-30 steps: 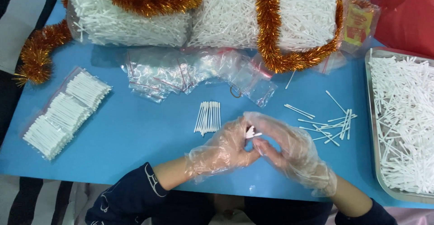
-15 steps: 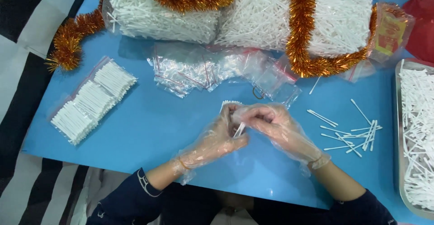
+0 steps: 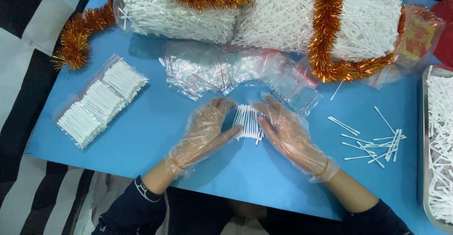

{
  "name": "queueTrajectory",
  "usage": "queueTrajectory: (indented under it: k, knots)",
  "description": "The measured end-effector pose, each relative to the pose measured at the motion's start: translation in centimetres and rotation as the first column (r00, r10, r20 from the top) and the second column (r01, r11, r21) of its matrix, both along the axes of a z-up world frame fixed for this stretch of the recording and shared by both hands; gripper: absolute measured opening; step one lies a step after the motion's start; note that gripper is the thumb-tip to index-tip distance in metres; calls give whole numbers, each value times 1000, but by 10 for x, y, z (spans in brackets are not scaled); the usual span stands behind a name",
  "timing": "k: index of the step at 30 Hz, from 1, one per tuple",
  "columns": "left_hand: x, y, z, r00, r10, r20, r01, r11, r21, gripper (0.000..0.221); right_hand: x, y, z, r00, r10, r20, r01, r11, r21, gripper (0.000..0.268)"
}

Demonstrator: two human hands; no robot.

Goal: The person, wearing clear plastic gloves, counts and organizes white cotton swabs into small plastic bags at a blue table. They take groups of swabs from a metal tray and large bulk bags, align them into neat rows, and slide them into individual clear re-sealable bags.

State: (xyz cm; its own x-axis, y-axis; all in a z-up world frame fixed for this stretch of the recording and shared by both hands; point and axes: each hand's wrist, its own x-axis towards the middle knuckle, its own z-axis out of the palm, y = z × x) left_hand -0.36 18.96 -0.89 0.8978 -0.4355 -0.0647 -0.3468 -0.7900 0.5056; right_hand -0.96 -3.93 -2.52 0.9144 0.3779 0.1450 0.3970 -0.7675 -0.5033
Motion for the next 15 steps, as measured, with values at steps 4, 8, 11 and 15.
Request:
queueTrajectory:
  k: [4, 8, 11, 15]
  knots:
    - [16, -1, 10, 985, 45, 168, -37, 998, -50, 44, 5, 10, 32, 991, -84, 104, 100, 982, -160, 35]
    - [49, -2, 11, 948, 129, 292, -133, 991, -7, 34, 32, 1, 14, 931, -51, 361, 134, 969, -209, 35]
    - [59, -4, 9, 948, 155, 280, -157, 987, -13, 35, 61, 18, 7, 928, 22, 371, 140, 905, -402, 42]
    - [58, 2, 1, 947, 191, 258, -195, 981, -14, 37, 85, 42, -5, 950, 69, 304, 92, 869, -485, 49]
